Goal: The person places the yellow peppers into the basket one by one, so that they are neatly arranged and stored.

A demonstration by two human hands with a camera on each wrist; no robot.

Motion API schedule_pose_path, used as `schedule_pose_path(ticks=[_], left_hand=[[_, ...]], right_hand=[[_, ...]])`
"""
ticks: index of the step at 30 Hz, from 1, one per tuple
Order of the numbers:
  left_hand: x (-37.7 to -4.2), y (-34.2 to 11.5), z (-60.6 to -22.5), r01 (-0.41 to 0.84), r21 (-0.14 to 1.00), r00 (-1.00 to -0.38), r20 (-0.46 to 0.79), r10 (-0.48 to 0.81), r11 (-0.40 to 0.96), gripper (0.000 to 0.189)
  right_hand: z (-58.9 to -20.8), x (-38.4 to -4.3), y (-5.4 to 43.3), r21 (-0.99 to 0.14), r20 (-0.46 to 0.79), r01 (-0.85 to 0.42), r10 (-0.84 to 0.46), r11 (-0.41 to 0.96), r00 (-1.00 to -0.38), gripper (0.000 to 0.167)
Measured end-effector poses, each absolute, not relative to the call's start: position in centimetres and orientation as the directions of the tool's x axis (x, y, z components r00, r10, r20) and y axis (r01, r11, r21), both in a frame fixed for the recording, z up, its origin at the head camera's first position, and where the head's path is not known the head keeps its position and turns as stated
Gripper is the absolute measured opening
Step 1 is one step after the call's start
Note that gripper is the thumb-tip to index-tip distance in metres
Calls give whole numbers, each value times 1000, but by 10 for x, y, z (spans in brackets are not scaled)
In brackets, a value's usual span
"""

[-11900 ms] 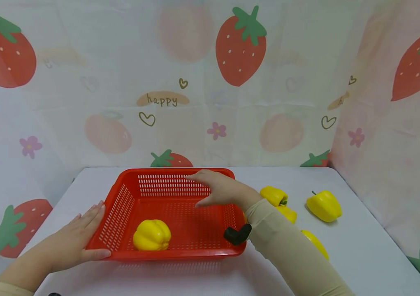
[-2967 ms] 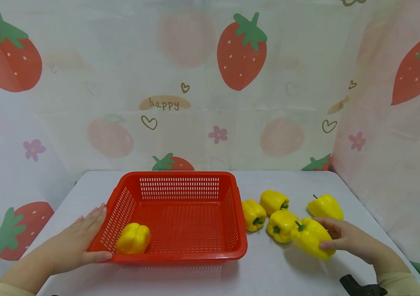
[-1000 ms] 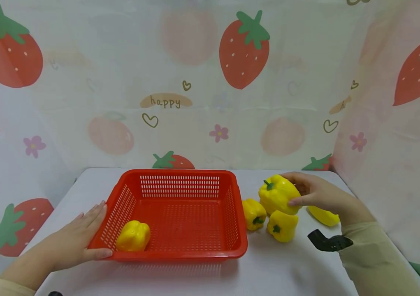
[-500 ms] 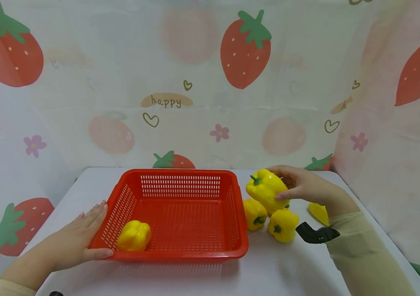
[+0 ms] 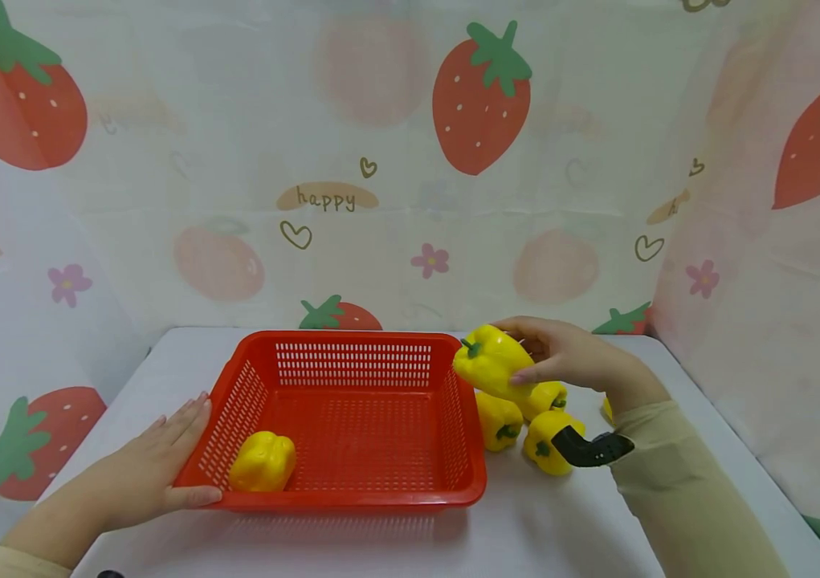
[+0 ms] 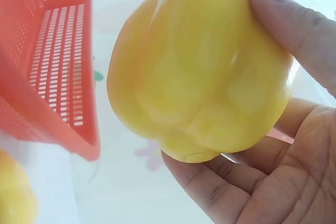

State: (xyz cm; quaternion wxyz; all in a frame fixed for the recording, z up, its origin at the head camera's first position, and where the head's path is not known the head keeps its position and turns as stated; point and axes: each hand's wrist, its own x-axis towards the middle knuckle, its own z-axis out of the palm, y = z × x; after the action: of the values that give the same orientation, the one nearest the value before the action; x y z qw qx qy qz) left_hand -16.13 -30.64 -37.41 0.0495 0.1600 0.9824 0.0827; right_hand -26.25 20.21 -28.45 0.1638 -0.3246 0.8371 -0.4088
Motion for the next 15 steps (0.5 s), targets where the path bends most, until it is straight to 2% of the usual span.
schedule_pose_path(ticks=[15], left_hand=[[-161,-305,-372,311,172,-942,-72,327,935,114]], right_hand=[[-289,-267,168,-798,-27,-414,-713,437,-701,59]])
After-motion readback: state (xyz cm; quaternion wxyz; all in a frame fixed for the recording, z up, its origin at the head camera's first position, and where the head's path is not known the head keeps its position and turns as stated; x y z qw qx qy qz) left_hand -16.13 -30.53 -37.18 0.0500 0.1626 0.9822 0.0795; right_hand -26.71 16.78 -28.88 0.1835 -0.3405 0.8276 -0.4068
